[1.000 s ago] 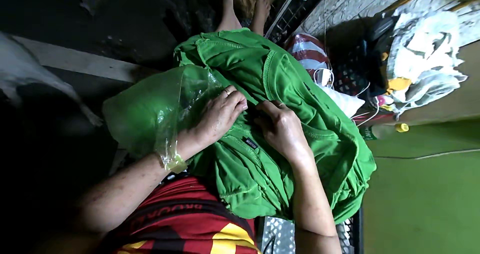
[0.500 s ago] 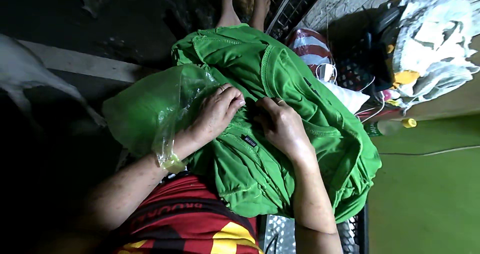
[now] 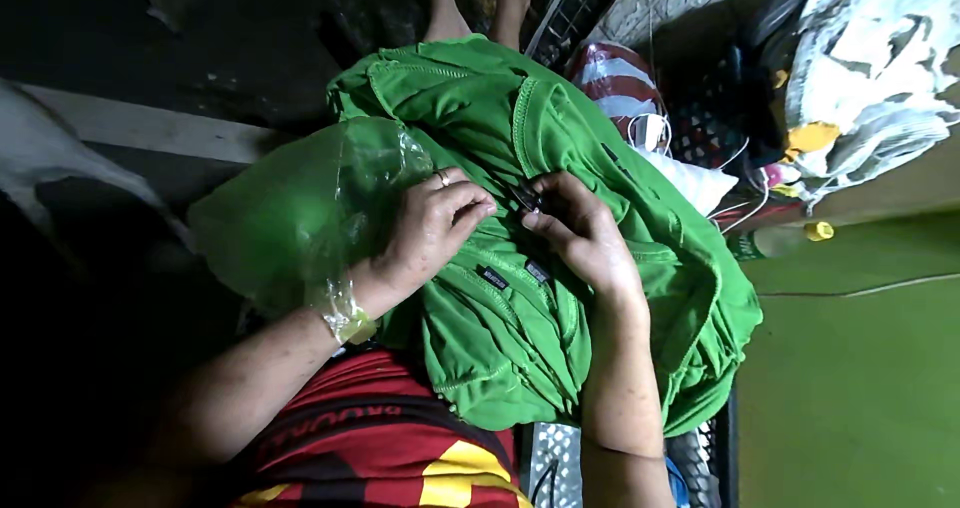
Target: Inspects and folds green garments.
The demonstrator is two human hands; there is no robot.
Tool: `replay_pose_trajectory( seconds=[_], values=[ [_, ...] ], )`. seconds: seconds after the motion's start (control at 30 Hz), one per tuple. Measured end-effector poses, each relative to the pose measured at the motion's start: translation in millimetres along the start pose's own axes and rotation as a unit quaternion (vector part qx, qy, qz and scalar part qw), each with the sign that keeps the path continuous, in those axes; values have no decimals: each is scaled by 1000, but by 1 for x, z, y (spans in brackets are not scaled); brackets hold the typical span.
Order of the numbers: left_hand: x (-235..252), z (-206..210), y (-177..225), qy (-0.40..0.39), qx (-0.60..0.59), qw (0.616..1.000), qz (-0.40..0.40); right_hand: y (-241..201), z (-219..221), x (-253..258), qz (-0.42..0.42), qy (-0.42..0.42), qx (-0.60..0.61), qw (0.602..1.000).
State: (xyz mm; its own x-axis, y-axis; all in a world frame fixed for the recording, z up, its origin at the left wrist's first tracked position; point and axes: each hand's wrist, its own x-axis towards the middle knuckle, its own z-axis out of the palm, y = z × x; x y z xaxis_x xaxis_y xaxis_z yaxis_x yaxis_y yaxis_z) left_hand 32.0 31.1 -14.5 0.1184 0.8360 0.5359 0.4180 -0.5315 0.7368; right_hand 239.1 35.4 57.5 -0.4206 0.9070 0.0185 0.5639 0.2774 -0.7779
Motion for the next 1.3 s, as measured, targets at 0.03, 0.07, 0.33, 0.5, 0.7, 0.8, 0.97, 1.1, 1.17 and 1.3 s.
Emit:
replay_pose_trajectory(
  seconds=[0.03, 0.07, 0.33, 0.5, 0.7, 0.8, 0.97, 1.1, 1.17, 1.3],
  values=[
    [1, 2, -1, -9, 21, 1000, 11, 0, 1, 1, -3, 2, -3, 1000],
    [1, 3, 0, -26, 42, 999, 18, 0, 2, 1, -6, 8, -6, 1000],
    [9, -10, 12, -147, 57, 983, -91, -1, 4, -1, -4, 23, -29, 999],
    [7, -21, 0, -110, -95, 972, -187, 0, -1, -6, -9, 7, -30, 999],
    [-1, -12, 5, -59, -32, 988, -137, 0, -1, -5, -2, 5, -16, 1000],
    [-1, -4, 9, -38, 39, 995, -83, 0, 1, -4, -1, 12, -26, 1000],
    [2, 3, 15, -61, 99, 992, -59, -4, 5, -4, -2, 26, -65, 998],
    [6, -6, 16, -123, 63, 985, -104, -4, 3, -4, -6, 21, -72, 997],
    [10, -15, 15, -150, 2, 975, -165, -4, 2, -5, -18, 11, -90, 996],
    [10, -20, 8, -152, -43, 970, -185, -5, 2, -3, -43, -3, -144, 989]
  ],
)
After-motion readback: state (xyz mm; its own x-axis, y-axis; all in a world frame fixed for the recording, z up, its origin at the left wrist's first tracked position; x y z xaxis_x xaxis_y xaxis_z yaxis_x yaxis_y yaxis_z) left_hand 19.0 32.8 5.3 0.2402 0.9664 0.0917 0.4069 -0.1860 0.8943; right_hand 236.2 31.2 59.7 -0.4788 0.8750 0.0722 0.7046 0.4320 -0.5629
